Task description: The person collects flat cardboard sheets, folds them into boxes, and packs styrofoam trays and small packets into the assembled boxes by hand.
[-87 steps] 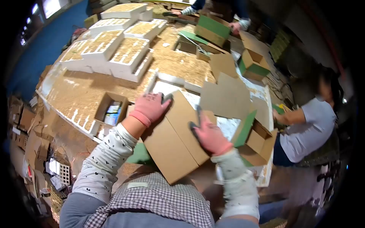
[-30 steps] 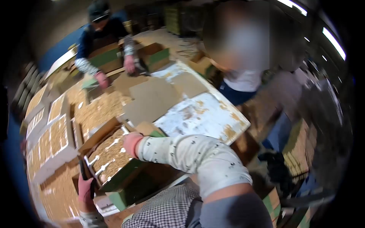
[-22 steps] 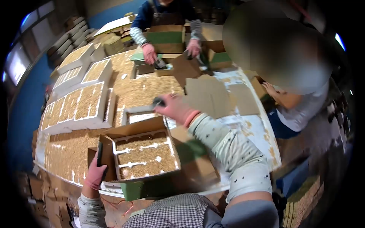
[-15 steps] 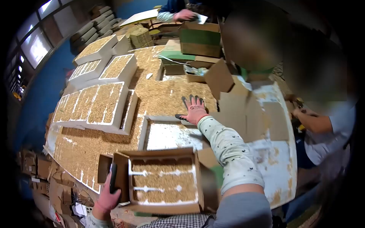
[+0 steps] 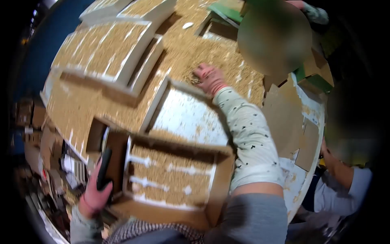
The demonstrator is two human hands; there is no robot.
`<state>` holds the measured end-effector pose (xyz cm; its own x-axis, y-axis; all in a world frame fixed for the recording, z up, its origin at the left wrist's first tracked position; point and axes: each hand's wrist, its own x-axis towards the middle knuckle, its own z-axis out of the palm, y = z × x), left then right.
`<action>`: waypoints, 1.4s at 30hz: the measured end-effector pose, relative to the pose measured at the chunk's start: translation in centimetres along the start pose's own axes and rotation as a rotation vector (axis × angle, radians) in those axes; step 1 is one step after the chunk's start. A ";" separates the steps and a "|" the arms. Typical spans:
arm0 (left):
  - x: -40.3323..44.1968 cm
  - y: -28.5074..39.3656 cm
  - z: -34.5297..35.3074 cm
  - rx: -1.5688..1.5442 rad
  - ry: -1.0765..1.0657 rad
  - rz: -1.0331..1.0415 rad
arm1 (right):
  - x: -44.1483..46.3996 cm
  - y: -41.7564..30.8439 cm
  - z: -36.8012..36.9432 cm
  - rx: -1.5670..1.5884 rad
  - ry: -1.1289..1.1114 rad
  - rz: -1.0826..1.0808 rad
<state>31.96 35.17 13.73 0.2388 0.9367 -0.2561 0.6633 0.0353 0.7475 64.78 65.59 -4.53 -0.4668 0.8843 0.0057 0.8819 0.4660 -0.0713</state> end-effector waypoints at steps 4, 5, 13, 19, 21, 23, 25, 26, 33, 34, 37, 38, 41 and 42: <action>-0.9 -2.6 1.0 -0.021 0.100 0.102 | -4.7 -3.2 -5.1 0.534 0.273 0.194; -0.8 -2.3 0.9 -0.088 0.099 0.119 | -6.1 -5.3 -9.1 0.744 0.201 0.314; -0.8 -5.4 0.9 -0.757 0.334 0.207 | -18.3 -21.3 -16.7 0.487 0.082 -0.497; 4.3 -16.8 -2.9 0.448 0.414 -0.268 | -21.1 -14.5 -23.9 0.935 0.435 0.031; 8.8 -27.7 -0.6 0.738 0.345 -0.102 | -21.5 -7.3 -24.4 1.133 0.594 0.087; 7.7 -23.2 -0.2 0.595 0.215 -0.293 | -23.5 -1.1 -22.2 0.833 0.770 0.380; 6.7 -19.0 -0.4 0.644 0.318 -0.358 | -26.8 2.9 -17.2 0.650 0.612 0.720; 6.5 -18.0 -0.4 0.633 0.375 -0.400 | -28.4 4.4 -13.7 0.534 0.426 0.851; 5.3 -21.1 -2.5 0.616 0.695 -0.173 | -35.0 12.0 6.1 0.512 0.337 0.968; 4.8 -19.1 -3.5 0.492 0.816 -0.273 | -33.5 8.5 2.3 1.015 0.626 0.890; 4.7 -19.7 -5.2 0.360 0.866 -0.166 | -31.0 5.0 -4.9 0.575 0.727 0.712; 4.3 -17.0 -4.8 0.430 0.627 -0.235 | -31.0 4.0 -7.4 0.491 0.750 0.728; 5.7 -18.0 -1.2 1.066 0.021 -0.317 | -34.3 5.4 -11.7 0.206 0.888 0.669; 7.0 -20.0 -0.9 1.070 -0.091 -0.393 | -35.6 4.6 -14.2 0.221 0.912 0.645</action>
<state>19.73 41.33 -2.48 -0.0968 0.8962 -0.4330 0.9568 -0.0360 -0.2885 86.39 36.70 9.12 0.3716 0.6904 0.6207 0.8670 -0.0189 -0.4980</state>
